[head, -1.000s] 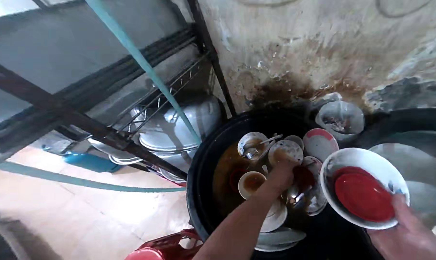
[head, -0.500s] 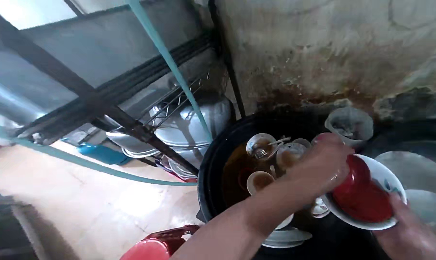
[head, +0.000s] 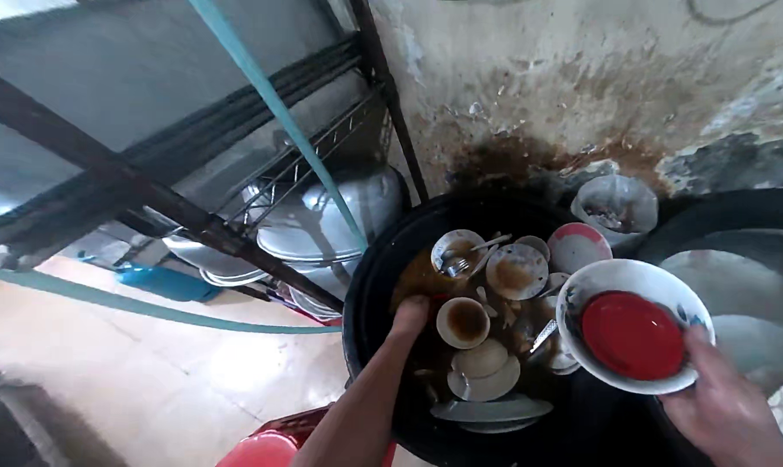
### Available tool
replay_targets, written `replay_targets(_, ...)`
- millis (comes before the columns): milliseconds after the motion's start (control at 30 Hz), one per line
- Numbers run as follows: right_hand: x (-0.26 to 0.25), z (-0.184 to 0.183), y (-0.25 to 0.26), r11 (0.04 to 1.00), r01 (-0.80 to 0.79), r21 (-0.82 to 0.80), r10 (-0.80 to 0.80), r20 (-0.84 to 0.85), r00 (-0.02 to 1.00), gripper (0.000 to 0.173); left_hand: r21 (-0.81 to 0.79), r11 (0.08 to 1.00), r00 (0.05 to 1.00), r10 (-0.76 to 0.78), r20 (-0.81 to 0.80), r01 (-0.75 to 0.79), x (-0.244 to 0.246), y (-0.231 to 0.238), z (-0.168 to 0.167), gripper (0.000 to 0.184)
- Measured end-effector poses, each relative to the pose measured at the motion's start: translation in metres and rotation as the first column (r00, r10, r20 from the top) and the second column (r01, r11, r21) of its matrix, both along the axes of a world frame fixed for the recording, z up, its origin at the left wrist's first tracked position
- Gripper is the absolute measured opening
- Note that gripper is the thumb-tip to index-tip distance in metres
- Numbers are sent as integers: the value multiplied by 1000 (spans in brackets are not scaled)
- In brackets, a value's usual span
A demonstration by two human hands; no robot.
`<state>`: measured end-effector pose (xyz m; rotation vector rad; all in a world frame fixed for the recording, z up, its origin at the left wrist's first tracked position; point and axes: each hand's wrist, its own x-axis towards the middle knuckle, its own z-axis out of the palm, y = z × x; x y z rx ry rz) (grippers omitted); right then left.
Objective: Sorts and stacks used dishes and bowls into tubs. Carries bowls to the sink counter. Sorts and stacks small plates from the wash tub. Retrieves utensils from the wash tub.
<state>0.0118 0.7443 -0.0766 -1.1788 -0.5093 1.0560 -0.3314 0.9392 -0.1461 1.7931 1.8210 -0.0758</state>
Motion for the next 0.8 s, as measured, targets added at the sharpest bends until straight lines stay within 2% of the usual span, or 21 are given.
replay_targets(67, 0, 2, 1, 1000, -1, -8, 1, -12, 1000, 42, 39, 991, 965, 112, 236, -125, 13, -5, 3, 46)
replay_targets(133, 0, 3, 2, 1000, 8, -16, -9, -24, 1000, 41, 9, 996, 959, 80, 270, -85, 22, -9, 9, 42)
replay_targets(233, -1, 4, 2, 999, 20, -31, -21, -26, 999, 39, -72, 996, 947, 67, 313, -46, 26, -18, 10, 49)
replay_targets(367, 0, 5, 2, 1000, 12, -29, -12, -21, 1000, 37, -78, 991, 880, 136, 454, -113, 23, -27, 8, 47)
replay_targets(433, -2, 7, 2, 998, 24, -63, -27, -37, 999, 37, 74, 991, 916, 72, 394, -110, 19, -23, 16, 47)
replay_targets(467, -2, 8, 2, 998, 23, -65, -26, -36, 999, 37, 188, 981, 951, -12, 310, -49, 17, -21, 24, 46)
replay_targets(533, -2, 6, 1, 999, 11, -49, -12, -27, 1000, 38, 359, 913, 978, -210, 9, 193, 13, -15, 37, 41)
replay_targets(567, -2, 6, 1, 999, 2, -41, -3, -28, 1000, 39, 382, 874, 954, -273, -124, 299, 10, -12, 40, 38)
replay_targets(600, -2, 6, 2, 999, 3, -36, -4, -30, 1000, 39, 394, 852, 938, -296, -178, 344, 9, -10, 45, 35)
replay_targets(633, -3, 7, 2, 999, 4, -35, -5, -30, 1000, 39, 420, 850, 948, -282, -148, 319, 11, -7, 52, 32)
replay_targets(700, -3, 7, 3, 999, 14, -42, -15, -33, 999, 39, 496, 857, 969, -222, 106, 142, 25, -5, 79, 31)
replay_targets(800, -2, 6, 2, 999, -2, -50, 1, -19, 1000, 43, 501, 862, 860, -195, 472, -79, 70, -22, 137, 35)
